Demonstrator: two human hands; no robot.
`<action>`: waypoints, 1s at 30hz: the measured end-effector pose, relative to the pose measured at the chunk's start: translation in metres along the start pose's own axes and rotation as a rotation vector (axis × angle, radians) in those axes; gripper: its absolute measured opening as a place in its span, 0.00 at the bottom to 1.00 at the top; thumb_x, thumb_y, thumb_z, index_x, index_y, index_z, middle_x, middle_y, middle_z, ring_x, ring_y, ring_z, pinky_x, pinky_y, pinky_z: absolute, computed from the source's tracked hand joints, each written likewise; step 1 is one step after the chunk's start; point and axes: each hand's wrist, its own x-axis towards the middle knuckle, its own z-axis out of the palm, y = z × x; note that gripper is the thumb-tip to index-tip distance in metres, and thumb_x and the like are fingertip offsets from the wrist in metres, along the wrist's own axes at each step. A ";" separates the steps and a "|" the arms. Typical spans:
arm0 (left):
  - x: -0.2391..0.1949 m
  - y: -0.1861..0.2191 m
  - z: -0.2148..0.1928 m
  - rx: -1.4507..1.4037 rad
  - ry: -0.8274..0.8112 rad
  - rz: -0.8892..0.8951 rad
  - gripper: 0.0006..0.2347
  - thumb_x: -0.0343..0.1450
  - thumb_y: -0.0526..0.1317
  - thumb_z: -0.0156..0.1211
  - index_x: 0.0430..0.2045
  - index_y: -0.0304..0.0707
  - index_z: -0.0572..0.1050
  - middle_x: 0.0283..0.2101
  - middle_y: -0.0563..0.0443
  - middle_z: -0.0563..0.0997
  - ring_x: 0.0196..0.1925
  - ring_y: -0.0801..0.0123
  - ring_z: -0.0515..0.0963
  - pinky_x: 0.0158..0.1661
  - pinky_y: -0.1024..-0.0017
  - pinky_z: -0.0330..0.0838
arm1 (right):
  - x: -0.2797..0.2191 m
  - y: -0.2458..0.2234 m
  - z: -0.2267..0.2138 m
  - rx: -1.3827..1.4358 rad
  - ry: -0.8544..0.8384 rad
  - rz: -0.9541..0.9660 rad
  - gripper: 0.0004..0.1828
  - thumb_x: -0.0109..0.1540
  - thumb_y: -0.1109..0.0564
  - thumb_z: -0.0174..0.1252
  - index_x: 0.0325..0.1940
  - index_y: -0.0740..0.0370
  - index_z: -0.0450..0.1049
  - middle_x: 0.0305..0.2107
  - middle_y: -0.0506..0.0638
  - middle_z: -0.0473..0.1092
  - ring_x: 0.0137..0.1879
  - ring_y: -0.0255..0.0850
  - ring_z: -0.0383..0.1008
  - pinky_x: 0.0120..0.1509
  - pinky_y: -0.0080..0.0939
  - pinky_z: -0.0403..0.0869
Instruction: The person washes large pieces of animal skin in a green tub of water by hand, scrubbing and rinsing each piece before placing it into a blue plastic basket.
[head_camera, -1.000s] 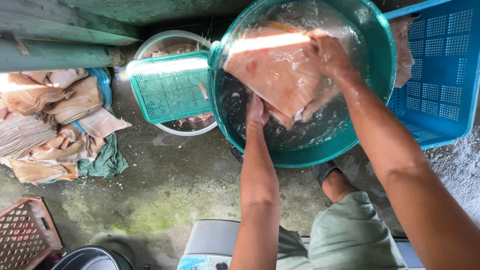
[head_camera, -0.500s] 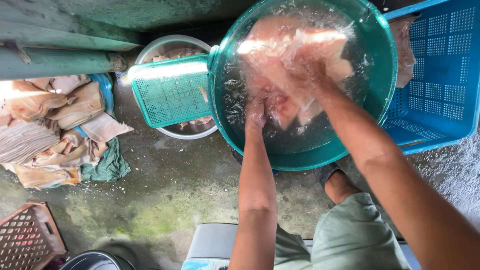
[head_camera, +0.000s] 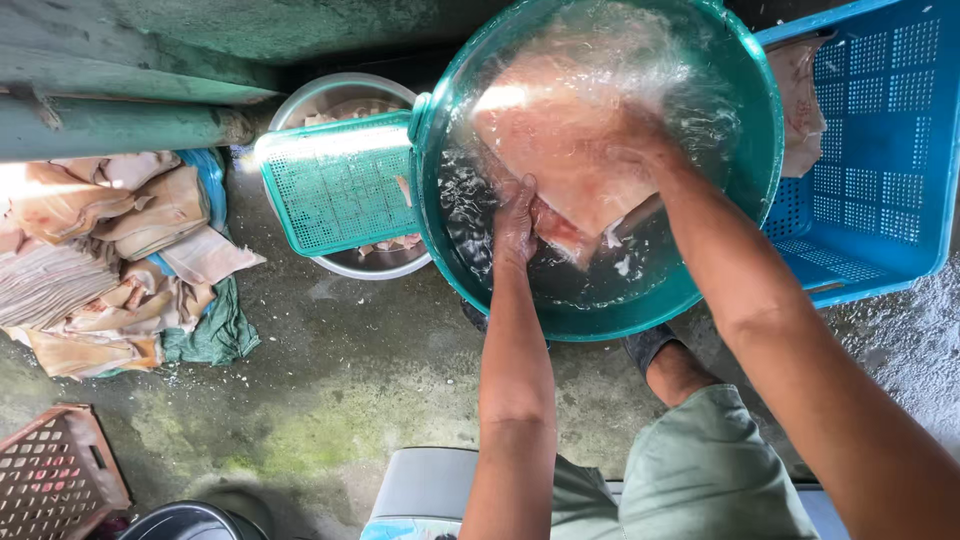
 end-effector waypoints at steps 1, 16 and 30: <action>0.002 -0.006 0.001 0.041 0.074 -0.043 0.26 0.72 0.43 0.71 0.59 0.20 0.71 0.44 0.42 0.73 0.43 0.51 0.73 0.42 0.54 0.72 | 0.005 0.002 0.011 -0.002 -0.058 0.013 0.38 0.54 0.54 0.65 0.68 0.56 0.60 0.60 0.56 0.65 0.64 0.47 0.67 0.65 0.53 0.67; -0.136 0.119 0.060 0.402 -0.158 0.190 0.35 0.66 0.22 0.59 0.71 0.36 0.56 0.52 0.35 0.79 0.41 0.46 0.79 0.37 0.54 0.71 | -0.132 -0.035 -0.006 1.094 0.220 -0.157 0.47 0.52 0.63 0.70 0.72 0.63 0.55 0.54 0.55 0.67 0.59 0.42 0.71 0.61 0.46 0.73; -0.220 0.198 0.112 1.261 -0.321 1.078 0.13 0.68 0.30 0.68 0.47 0.32 0.79 0.49 0.37 0.84 0.55 0.47 0.82 0.54 0.59 0.75 | -0.260 -0.095 -0.111 0.747 0.670 -0.335 0.33 0.56 0.59 0.76 0.62 0.62 0.69 0.49 0.53 0.75 0.57 0.40 0.74 0.63 0.43 0.74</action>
